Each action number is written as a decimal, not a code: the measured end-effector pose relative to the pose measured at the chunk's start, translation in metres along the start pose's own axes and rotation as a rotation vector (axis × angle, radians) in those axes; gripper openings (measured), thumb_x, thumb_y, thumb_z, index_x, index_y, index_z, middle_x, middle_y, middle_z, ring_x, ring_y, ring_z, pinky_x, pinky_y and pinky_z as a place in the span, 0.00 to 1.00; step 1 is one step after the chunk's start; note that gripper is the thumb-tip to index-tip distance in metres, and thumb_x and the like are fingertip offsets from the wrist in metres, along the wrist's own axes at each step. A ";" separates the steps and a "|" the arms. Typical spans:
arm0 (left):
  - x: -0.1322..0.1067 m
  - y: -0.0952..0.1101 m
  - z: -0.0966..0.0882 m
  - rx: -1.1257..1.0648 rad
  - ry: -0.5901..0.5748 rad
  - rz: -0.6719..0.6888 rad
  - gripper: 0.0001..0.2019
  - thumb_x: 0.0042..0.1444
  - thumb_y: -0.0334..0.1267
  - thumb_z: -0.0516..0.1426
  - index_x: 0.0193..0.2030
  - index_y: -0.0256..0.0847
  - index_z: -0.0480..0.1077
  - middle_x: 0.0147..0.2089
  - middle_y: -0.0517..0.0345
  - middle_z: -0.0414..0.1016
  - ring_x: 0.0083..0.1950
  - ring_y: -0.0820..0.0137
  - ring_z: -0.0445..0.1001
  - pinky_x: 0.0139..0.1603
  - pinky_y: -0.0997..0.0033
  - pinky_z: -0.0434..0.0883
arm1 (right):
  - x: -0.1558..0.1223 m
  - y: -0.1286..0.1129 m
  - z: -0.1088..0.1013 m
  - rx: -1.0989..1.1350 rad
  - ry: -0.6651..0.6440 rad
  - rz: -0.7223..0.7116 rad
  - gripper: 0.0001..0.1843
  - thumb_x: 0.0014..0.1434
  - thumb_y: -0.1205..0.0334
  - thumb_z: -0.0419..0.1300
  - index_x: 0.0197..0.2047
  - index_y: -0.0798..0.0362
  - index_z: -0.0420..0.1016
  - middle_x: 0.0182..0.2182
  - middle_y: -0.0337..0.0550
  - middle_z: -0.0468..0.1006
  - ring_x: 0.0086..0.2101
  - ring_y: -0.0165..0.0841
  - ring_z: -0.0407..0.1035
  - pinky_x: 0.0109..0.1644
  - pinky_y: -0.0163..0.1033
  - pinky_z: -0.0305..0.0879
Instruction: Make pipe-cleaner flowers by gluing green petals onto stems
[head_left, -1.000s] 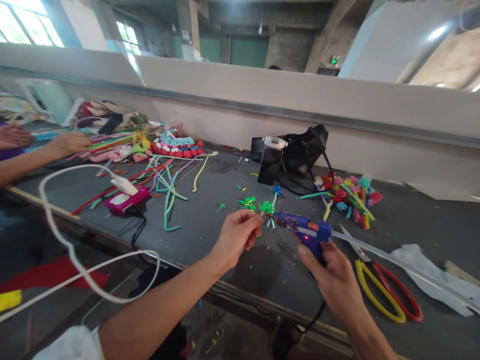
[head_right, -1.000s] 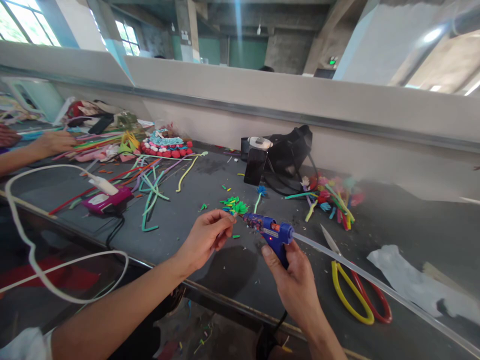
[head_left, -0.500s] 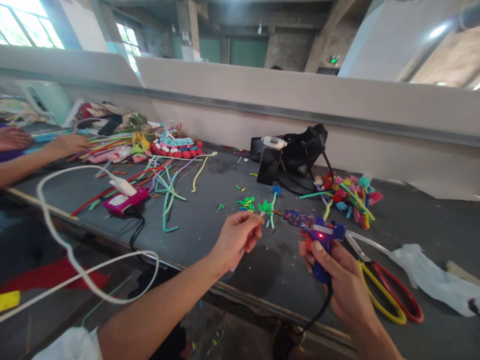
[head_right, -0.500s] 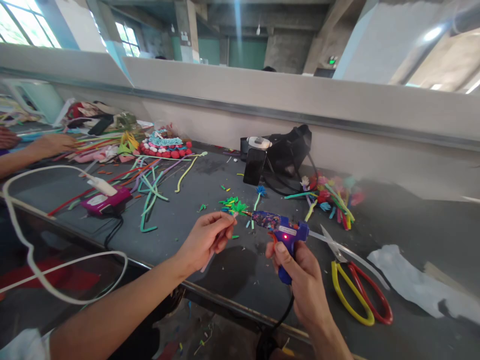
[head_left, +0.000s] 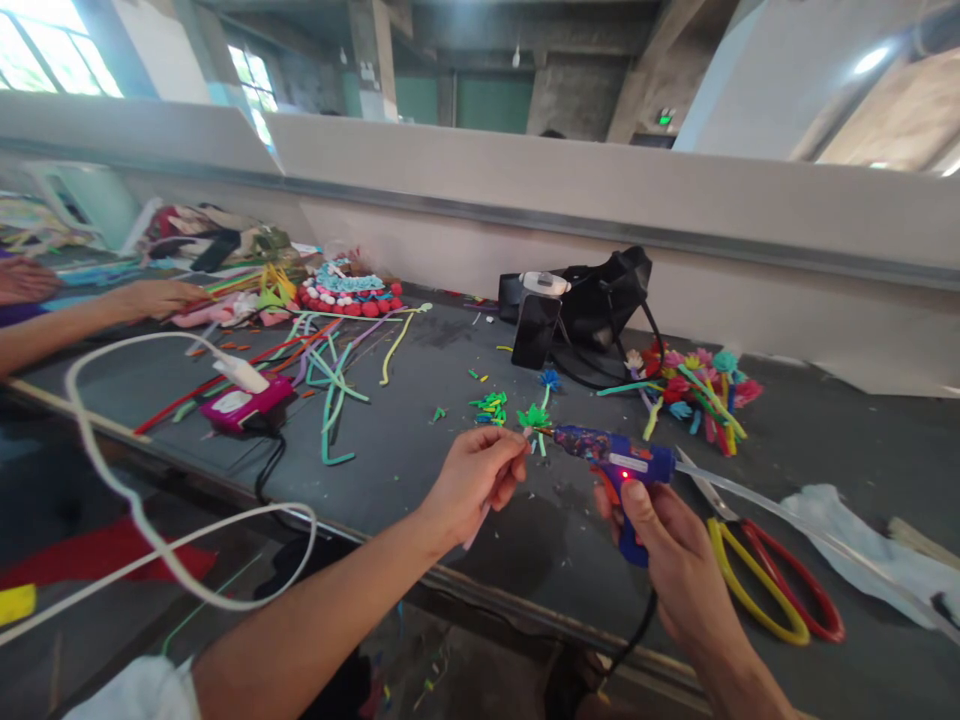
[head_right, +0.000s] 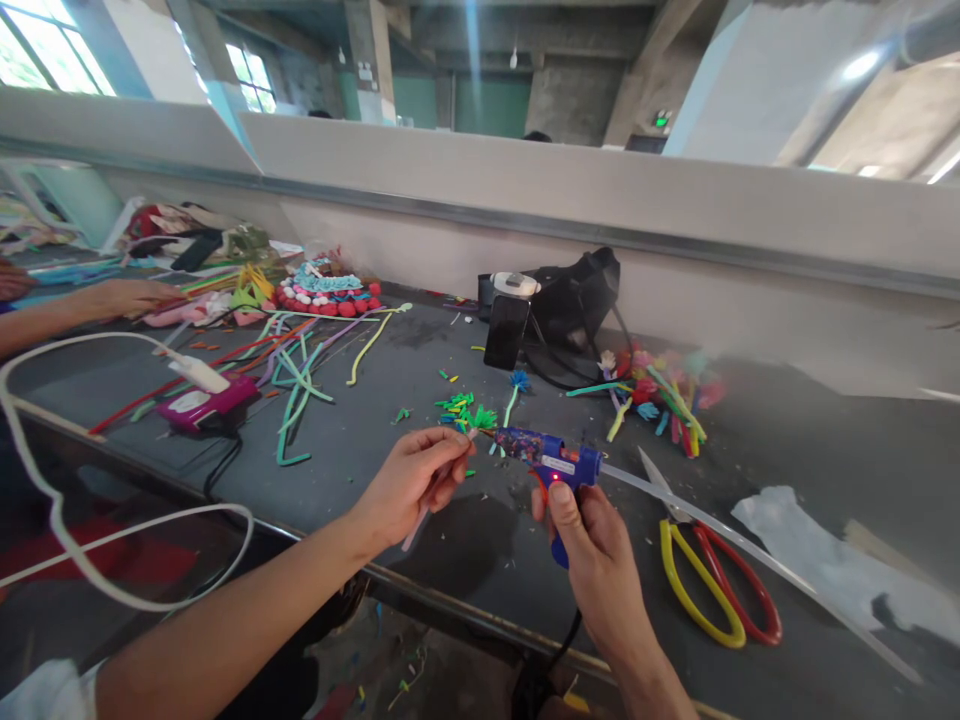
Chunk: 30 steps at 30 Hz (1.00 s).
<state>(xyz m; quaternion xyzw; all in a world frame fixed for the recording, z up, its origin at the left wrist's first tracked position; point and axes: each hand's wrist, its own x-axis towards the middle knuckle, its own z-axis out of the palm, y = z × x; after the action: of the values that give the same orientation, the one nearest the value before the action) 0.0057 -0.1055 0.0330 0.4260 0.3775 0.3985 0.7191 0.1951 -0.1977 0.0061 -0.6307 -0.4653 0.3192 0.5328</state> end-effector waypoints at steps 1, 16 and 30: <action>0.000 0.000 0.000 0.002 0.000 -0.002 0.08 0.52 0.40 0.59 0.29 0.37 0.70 0.20 0.64 0.66 0.13 0.82 0.58 0.12 0.79 0.49 | 0.000 0.000 0.000 -0.013 0.009 -0.012 0.24 0.61 0.39 0.57 0.31 0.53 0.74 0.25 0.41 0.72 0.27 0.32 0.65 0.30 0.35 0.60; 0.001 -0.001 0.000 0.006 -0.004 -0.007 0.10 0.53 0.42 0.60 0.29 0.36 0.70 0.20 0.64 0.66 0.13 0.82 0.58 0.12 0.79 0.50 | 0.000 -0.009 0.002 -0.196 0.052 -0.113 0.23 0.60 0.39 0.57 0.28 0.52 0.69 0.22 0.39 0.73 0.26 0.32 0.66 0.30 0.34 0.61; 0.001 -0.002 0.000 0.004 -0.005 0.001 0.09 0.53 0.41 0.59 0.30 0.37 0.70 0.21 0.64 0.66 0.13 0.82 0.58 0.13 0.79 0.50 | -0.001 -0.014 0.001 -0.233 0.062 -0.162 0.23 0.60 0.40 0.57 0.26 0.52 0.70 0.22 0.40 0.73 0.26 0.32 0.66 0.30 0.34 0.62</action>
<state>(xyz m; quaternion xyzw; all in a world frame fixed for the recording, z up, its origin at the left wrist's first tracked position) 0.0066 -0.1056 0.0314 0.4286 0.3760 0.3972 0.7191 0.1904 -0.1987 0.0197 -0.6582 -0.5317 0.1995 0.4942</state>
